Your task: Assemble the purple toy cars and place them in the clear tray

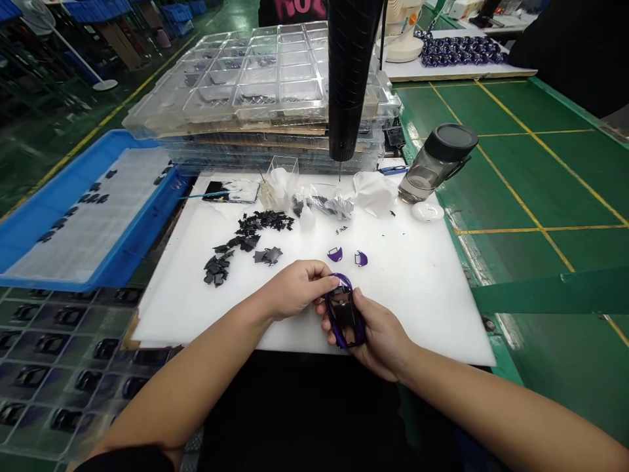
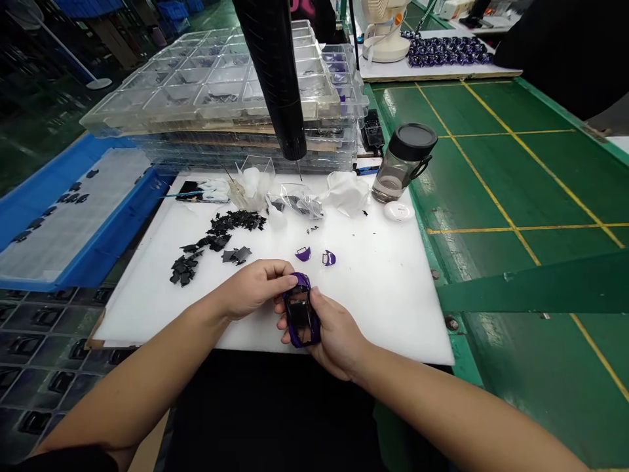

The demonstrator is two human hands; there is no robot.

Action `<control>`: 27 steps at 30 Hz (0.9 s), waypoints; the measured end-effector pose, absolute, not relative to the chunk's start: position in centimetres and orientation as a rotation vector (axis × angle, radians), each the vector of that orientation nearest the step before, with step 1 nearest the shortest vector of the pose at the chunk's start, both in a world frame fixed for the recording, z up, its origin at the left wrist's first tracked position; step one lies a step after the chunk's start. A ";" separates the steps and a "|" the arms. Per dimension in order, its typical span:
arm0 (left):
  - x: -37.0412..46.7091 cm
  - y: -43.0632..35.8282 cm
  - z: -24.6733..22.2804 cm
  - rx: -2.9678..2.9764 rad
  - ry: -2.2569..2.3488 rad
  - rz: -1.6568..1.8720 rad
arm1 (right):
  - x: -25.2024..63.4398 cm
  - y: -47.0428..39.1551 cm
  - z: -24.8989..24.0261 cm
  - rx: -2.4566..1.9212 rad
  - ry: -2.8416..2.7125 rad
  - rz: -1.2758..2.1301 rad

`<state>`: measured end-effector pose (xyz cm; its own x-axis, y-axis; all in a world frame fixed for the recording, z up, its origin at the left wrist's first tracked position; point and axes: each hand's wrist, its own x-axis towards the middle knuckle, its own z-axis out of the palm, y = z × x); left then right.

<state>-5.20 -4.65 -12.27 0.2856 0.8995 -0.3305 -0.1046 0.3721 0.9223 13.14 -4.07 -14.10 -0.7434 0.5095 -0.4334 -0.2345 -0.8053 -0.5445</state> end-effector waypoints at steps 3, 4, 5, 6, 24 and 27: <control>-5.1 -4.6 -12.4 0.926 1.048 0.824 | 13.2 -4.1 -14.1 -0.820 -0.668 2.519; -5.1 -4.6 -12.4 0.924 1.053 0.825 | 13.2 -4.1 -14.1 -0.821 -0.669 2.517; -5.0 -4.5 -12.5 0.924 1.059 0.828 | 13.3 -4.1 -14.1 -0.820 -0.667 2.518; -5.1 -4.5 -12.5 0.924 1.066 0.833 | 13.3 -4.1 -14.1 -0.817 -0.664 2.519; -6.6 -4.9 -10.9 1.008 0.942 0.790 | 13.4 -4.2 -14.0 -0.793 -0.669 2.487; -6.5 -4.8 -10.9 1.032 0.954 0.801 | 13.4 -4.3 -13.9 -0.815 -0.708 2.463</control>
<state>-6.51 -4.84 -10.95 0.3787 0.8887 -0.2586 -0.1008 0.3174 0.9429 13.37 -4.32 -13.93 -0.7248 0.5520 -0.4123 -0.2490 -0.7678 -0.5903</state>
